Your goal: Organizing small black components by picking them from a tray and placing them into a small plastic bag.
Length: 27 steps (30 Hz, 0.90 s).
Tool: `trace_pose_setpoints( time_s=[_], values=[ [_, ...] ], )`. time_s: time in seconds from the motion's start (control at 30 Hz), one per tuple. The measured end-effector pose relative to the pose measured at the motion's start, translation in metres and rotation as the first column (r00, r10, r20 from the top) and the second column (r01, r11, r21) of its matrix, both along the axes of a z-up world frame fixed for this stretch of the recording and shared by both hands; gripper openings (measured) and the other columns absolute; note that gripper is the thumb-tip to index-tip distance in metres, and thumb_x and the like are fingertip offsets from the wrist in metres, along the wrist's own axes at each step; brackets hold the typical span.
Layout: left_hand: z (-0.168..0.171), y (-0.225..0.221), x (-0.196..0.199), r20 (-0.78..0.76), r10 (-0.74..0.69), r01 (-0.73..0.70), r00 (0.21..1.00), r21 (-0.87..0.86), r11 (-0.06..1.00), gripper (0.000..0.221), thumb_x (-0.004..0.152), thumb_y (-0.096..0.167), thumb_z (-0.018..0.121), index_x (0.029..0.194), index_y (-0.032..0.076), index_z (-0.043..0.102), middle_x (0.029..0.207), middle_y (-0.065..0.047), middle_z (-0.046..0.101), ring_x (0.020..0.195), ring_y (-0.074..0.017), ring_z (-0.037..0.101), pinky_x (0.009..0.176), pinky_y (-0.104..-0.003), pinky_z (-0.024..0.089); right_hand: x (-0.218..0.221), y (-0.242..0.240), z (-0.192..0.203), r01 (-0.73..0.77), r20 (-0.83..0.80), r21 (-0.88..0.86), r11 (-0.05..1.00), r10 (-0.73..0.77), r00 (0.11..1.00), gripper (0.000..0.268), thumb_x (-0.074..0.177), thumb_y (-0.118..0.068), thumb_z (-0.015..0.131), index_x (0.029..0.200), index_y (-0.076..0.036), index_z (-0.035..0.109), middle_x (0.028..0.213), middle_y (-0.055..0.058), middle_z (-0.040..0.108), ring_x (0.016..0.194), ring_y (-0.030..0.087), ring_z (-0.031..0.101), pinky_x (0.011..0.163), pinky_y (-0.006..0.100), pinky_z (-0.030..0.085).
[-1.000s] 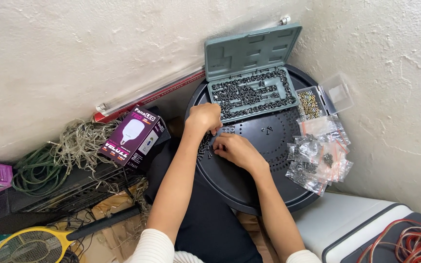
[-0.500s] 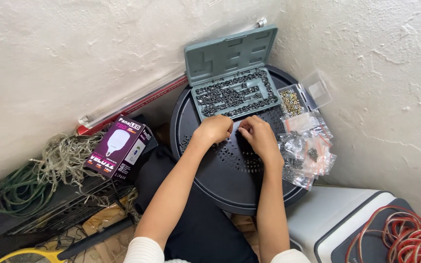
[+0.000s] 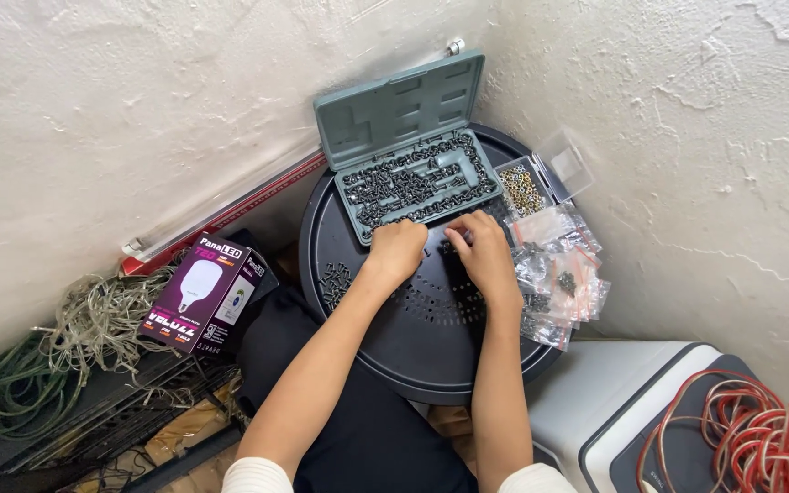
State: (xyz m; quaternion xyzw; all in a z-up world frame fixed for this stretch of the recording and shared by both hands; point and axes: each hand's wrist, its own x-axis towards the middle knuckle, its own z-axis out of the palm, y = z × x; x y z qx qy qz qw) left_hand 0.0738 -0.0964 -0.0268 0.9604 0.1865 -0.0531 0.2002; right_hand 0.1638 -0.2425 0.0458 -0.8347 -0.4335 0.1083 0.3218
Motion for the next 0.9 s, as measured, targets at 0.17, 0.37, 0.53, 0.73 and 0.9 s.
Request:
trace_pose_setpoints(
  time_s=[0.17,0.37,0.53,0.73,0.9],
  values=[
    [0.006,-0.010,-0.001,0.047,0.028,-0.029,0.999,0.016,0.999,0.040,0.078,0.009,0.083,0.109,-0.011,0.067,0.081,-0.027,0.072,0.072,-0.0384,0.074,0.055,-0.052,0.059,0.020,-0.011,-0.032,0.065,-0.048,-0.018,0.998,-0.066,0.997,0.010,0.092,-0.005,0.070,0.099,-0.012,0.074,0.087,0.010,0.065,0.084,0.030,0.066,0.079,0.041,0.054],
    [0.022,-0.021,-0.003,0.099,-0.008,0.006,0.995,0.014,1.000,0.045,0.078,0.005,0.083,0.114,-0.015,0.065,0.079,-0.028,0.071,0.069,-0.0371,0.073,0.051,-0.050,0.059,0.021,-0.010,-0.033,0.028,-0.109,-0.059,0.998,-0.034,0.993,0.018,0.087,0.001,0.071,0.098,-0.012,0.078,0.090,0.012,0.066,0.085,0.030,0.068,0.080,0.041,0.055],
    [0.040,-0.026,-0.004,0.126,-0.057,0.054,0.990,0.027,0.998,0.030,0.076,0.004,0.083,0.100,-0.011,0.072,0.077,-0.028,0.072,0.075,-0.0428,0.074,0.057,-0.057,0.059,0.022,-0.008,-0.036,0.002,-0.098,-0.051,0.999,-0.007,0.995,0.015,0.086,0.000,0.074,0.095,-0.011,0.079,0.091,0.014,0.065,0.086,0.033,0.069,0.078,0.043,0.057],
    [0.041,-0.026,-0.006,0.130,-0.074,0.069,0.989,0.041,0.997,0.025,0.076,0.003,0.083,0.096,-0.008,0.072,0.076,-0.026,0.071,0.076,-0.0435,0.074,0.060,-0.058,0.059,0.021,-0.010,-0.028,0.028,-0.103,-0.038,0.999,-0.032,0.994,0.013,0.088,-0.003,0.074,0.096,-0.011,0.080,0.089,0.013,0.065,0.087,0.031,0.070,0.079,0.042,0.057],
    [0.050,-0.029,-0.009,0.166,-0.061,0.055,0.984,0.043,0.998,0.033,0.080,0.003,0.079,0.110,-0.006,0.071,0.079,-0.025,0.072,0.073,-0.0396,0.074,0.058,-0.055,0.060,0.025,-0.015,-0.029,0.047,-0.149,-0.049,0.998,-0.054,0.987,0.021,0.081,-0.009,0.081,0.102,-0.012,0.078,0.092,0.011,0.067,0.088,0.029,0.071,0.080,0.042,0.058]
  ],
)
